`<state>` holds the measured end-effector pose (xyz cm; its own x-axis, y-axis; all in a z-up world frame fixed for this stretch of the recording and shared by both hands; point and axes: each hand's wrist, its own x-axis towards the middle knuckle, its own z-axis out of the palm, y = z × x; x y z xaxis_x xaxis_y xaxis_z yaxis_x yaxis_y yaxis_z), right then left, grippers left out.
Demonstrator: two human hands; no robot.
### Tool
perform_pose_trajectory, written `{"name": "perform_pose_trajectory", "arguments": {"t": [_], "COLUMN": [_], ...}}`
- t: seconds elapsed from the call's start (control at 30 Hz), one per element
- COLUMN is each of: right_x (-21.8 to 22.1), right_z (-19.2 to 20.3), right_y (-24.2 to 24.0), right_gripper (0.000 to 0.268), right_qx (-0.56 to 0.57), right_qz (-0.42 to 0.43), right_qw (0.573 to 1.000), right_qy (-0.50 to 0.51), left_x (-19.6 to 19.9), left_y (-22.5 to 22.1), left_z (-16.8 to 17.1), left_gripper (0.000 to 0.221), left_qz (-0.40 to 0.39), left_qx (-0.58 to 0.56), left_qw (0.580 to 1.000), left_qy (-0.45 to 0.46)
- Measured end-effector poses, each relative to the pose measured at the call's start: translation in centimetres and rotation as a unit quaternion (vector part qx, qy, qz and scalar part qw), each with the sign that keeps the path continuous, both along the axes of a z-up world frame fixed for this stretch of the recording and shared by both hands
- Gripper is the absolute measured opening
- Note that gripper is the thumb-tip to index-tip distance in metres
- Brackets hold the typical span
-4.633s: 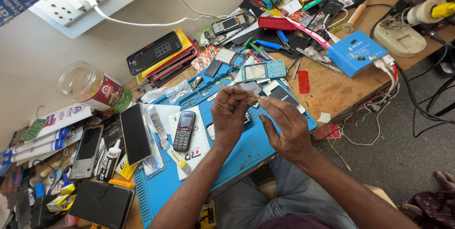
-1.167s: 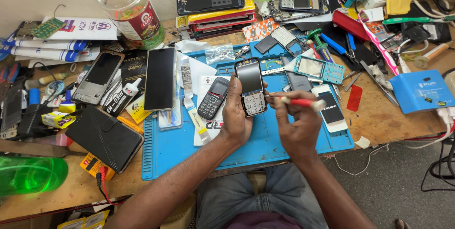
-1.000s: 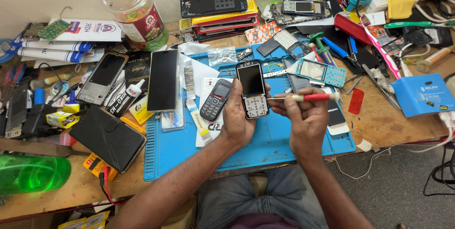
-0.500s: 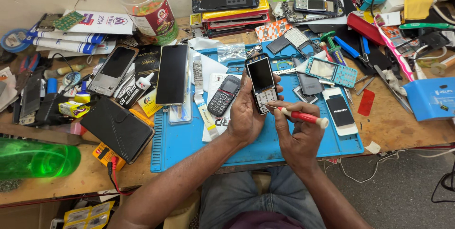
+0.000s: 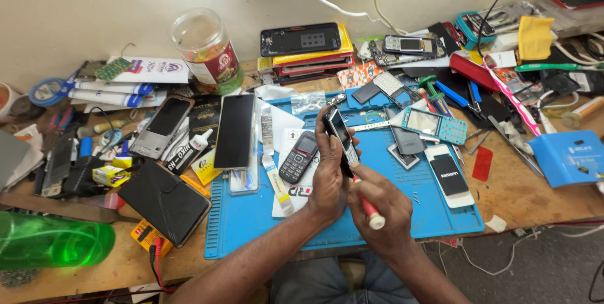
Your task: The person disassembles a mobile phone using a screwdriver and tweezers, removing the back cover, battery, and internal components. They then use a yellow card to pry open the phone's casing and separate the screen assembly.
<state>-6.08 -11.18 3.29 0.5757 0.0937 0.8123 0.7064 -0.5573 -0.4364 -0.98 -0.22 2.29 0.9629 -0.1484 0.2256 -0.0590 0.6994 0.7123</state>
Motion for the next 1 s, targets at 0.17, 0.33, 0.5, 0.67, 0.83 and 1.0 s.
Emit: {"name": "perform_pose_trajectory", "arguments": {"t": [0.17, 0.33, 0.5, 0.67, 0.83, 1.0], "right_x": [-0.1, -0.5, -0.4, -1.1, -0.7, -0.8], "right_z": [0.1, -1.2, -1.5, -1.7, -1.6, -1.9], "right_y": [0.0, -2.7, -4.5, -4.3, -4.2, -4.2], "right_gripper": [0.022, 0.024, 0.028, 0.025, 0.023, 0.024], "right_qx": [0.052, 0.304, 0.203, 0.147, 0.121, 0.095], "right_qz": [0.017, 0.061, 0.152, 0.115, 0.084, 0.079], "right_qw": [0.997, 0.927, 0.950, 0.964, 0.970, 0.977], "right_qy": [0.057, 0.210, 0.181, 0.190, 0.193, 0.176], "left_x": [0.4, 0.6, 0.8, 0.6, 0.6, 0.6], "left_y": [0.1, 0.3, 0.8, 0.7, 0.7, 0.8], "left_z": [0.0, -1.3, -1.4, -1.5, -1.3, -1.7], "left_gripper": [0.060, 0.049, 0.050, 0.050, 0.052, 0.052], "left_qz": [0.019, -0.050, -0.071, -0.074, -0.077, -0.081], "left_qx": [0.023, -0.084, -0.074, -0.083, -0.067, -0.053], "left_qw": [0.999, 0.993, 0.994, 0.994, 0.994, 0.995], "left_qy": [0.014, 0.063, 0.031, 0.023, 0.033, 0.020]}}
